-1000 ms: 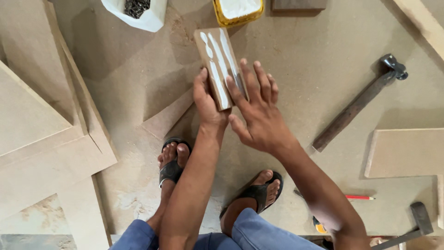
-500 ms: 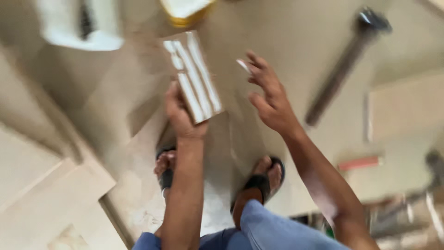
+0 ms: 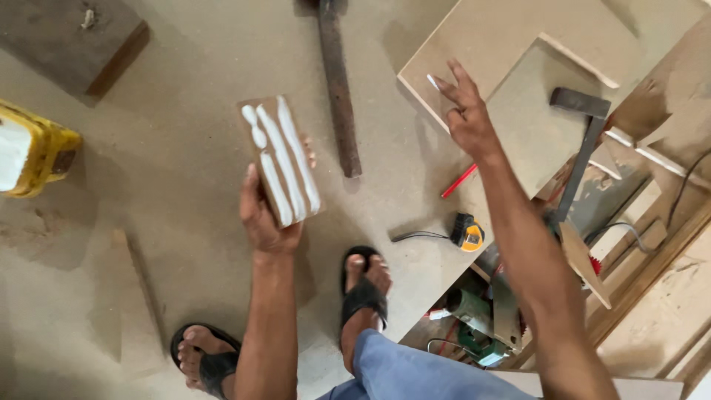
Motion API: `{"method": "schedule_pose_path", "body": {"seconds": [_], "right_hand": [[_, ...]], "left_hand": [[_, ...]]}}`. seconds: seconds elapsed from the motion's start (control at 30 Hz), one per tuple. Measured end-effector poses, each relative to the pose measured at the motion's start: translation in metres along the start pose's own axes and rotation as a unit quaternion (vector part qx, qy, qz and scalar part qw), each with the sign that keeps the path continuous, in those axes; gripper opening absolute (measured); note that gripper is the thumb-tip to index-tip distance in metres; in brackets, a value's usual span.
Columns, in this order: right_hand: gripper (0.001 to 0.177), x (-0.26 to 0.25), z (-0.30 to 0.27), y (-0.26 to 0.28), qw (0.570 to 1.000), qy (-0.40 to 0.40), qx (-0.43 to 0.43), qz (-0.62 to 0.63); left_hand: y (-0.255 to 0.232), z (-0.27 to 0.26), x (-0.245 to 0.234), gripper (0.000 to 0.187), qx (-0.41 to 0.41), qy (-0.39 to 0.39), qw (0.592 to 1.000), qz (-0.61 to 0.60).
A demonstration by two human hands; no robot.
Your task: The person aligns wooden pieces using a square, hammers nails into the joints, and applies glue with their finger.
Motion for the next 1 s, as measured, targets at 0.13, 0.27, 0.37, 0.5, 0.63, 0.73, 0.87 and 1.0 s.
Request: {"method": "schedule_pose_path", "body": {"seconds": [0.13,0.27,0.37,0.5,0.63,0.73,0.87,1.0], "right_hand": [[0.086,0.005,0.008,-0.009,0.968,0.070,-0.014,-0.240],[0.090,0.006,-0.007,-0.007,0.897,0.152,0.034,-0.413],[0.085,0.008,-0.019,0.015,0.835,0.137,-0.008,-0.533],[0.077,0.037,-0.030,0.001,0.579,0.347,0.119,-0.729],[0.050,0.057,-0.041,0.005,0.546,0.433,0.139,-0.704],[0.069,0.039,-0.038,0.008,0.667,0.387,0.207,-0.602],[0.071,0.006,-0.042,0.018,0.788,0.384,0.198,-0.438],[0.041,-0.027,-0.041,0.064,0.967,0.174,0.142,-0.122]], "left_hand": [[0.025,0.011,0.014,0.060,-0.044,0.021,0.999,0.002],[0.041,0.015,0.003,0.060,-0.079,-0.008,0.997,0.018],[0.047,0.015,-0.002,0.060,-0.083,-0.007,0.997,0.000],[0.046,0.019,0.008,0.061,-0.071,-0.005,0.997,-0.016],[0.038,0.018,0.030,0.062,-0.058,0.026,0.998,0.014],[0.031,0.015,0.035,0.064,-0.053,0.036,0.998,0.030],[0.031,0.017,0.037,0.067,-0.034,0.058,0.995,0.073],[0.060,0.024,0.028,0.076,-0.059,0.029,0.997,0.052]]}}
Point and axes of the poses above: each hand's wrist, its own z-axis towards the middle knuckle, its own x-axis out of the palm, y = z × x, the point moved 8 cm from there along z, towards the middle knuckle, and after that the axes turned 8 degrees about y, right-handed, at the moved point
